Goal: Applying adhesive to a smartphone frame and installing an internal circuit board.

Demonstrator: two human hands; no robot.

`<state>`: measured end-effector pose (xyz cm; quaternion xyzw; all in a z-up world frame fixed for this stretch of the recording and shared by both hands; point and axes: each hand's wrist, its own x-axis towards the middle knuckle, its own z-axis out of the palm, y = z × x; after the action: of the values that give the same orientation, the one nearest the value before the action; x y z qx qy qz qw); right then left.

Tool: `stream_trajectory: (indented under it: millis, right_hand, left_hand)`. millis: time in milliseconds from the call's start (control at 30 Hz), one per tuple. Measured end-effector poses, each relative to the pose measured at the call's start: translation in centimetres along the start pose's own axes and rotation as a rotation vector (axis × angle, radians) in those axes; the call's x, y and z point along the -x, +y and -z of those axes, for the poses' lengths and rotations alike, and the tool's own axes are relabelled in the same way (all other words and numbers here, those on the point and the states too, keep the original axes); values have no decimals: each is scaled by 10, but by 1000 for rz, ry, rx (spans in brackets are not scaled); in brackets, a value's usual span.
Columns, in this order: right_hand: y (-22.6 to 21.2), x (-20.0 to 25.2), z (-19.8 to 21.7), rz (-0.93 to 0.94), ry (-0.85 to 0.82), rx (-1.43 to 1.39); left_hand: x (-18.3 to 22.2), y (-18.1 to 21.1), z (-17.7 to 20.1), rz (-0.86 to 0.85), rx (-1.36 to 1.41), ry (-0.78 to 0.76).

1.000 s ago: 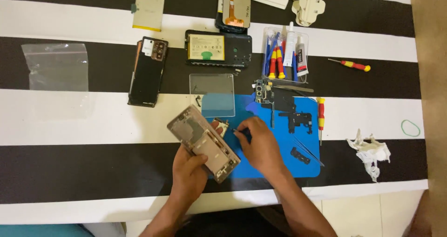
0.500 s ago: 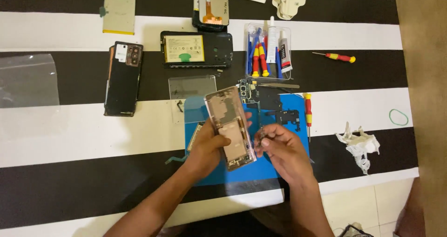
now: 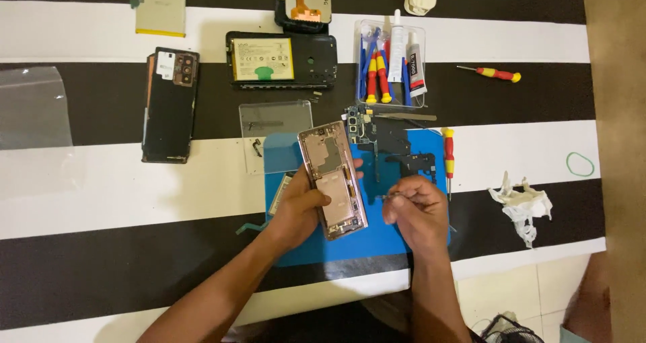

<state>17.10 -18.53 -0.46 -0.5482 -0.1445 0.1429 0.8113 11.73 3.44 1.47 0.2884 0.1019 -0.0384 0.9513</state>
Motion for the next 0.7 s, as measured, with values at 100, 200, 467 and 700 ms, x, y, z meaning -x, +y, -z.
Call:
stream_trajectory:
  millis: [100, 200, 467, 700]
  right_hand:
    - [-4, -3, -12, 53, -54, 0]
    - [-26, -9, -32, -5, -146, -66]
    - [-47, -23, -53, -32, -284, 542]
    - [-45, -41, -59, -8, -360, 543]
  left_hand:
    - [1, 2, 1, 8, -12, 12]
    - [1, 2, 1, 5, -37, 17]
    - [11, 29, -23, 2, -116, 76]
    - [5, 23, -15, -28, -76, 9]
